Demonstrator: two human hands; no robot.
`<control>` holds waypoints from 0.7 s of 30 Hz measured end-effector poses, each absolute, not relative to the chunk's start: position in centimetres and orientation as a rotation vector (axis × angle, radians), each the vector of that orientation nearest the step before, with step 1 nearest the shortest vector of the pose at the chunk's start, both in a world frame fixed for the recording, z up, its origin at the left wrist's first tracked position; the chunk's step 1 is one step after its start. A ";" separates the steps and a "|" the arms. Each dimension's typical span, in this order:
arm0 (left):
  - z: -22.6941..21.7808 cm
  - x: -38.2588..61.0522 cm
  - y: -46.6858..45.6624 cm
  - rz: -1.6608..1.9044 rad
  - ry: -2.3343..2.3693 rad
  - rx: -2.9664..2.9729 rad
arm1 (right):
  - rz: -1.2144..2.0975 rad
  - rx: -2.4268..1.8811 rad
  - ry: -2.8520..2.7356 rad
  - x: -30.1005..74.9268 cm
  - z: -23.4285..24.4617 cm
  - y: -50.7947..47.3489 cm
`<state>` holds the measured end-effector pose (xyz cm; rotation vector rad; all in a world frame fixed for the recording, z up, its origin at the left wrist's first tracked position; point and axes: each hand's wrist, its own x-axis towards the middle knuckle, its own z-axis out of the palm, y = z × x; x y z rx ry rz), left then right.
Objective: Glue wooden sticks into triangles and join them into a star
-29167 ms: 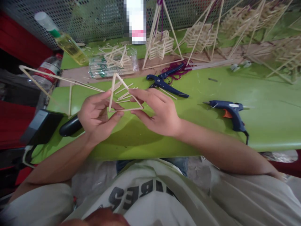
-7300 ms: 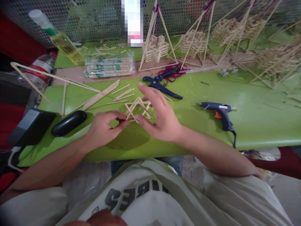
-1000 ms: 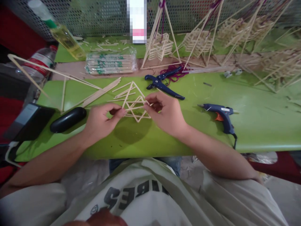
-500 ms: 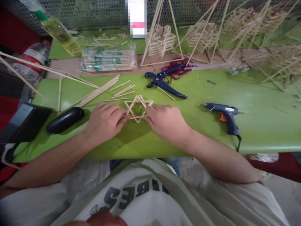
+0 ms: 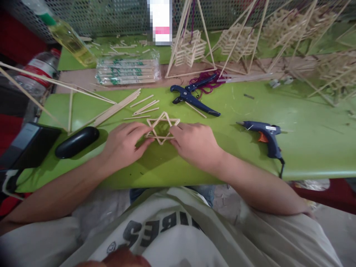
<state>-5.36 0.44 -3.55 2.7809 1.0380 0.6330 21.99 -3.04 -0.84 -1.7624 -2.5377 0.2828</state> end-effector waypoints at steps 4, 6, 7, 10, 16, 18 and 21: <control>-3.5 -5.3 0.4 0.611 1.038 2.754 | 0.302 -1.741 -2.550 21.9 -0.9 -3.0; -3.4 -5.3 0.4 0.605 1.044 2.733 | 0.321 -1.744 -2.552 21.9 -0.7 -3.0; -3.4 -5.3 0.4 0.601 1.046 2.722 | 0.329 -1.746 -2.555 21.9 -0.7 -3.0; -3.5 -5.3 0.4 0.581 1.049 2.693 | 0.348 -1.727 -2.576 21.8 -0.4 -3.0; -3.4 -5.3 0.4 0.585 1.076 2.688 | 0.339 -1.692 -2.590 21.6 -0.5 -2.9; -3.2 -5.3 0.4 0.600 1.083 2.709 | 0.349 -1.678 -2.600 21.6 -0.6 -3.0; -2.9 -5.3 0.3 0.595 1.092 2.746 | 0.323 -1.696 -2.588 21.7 -0.7 -3.2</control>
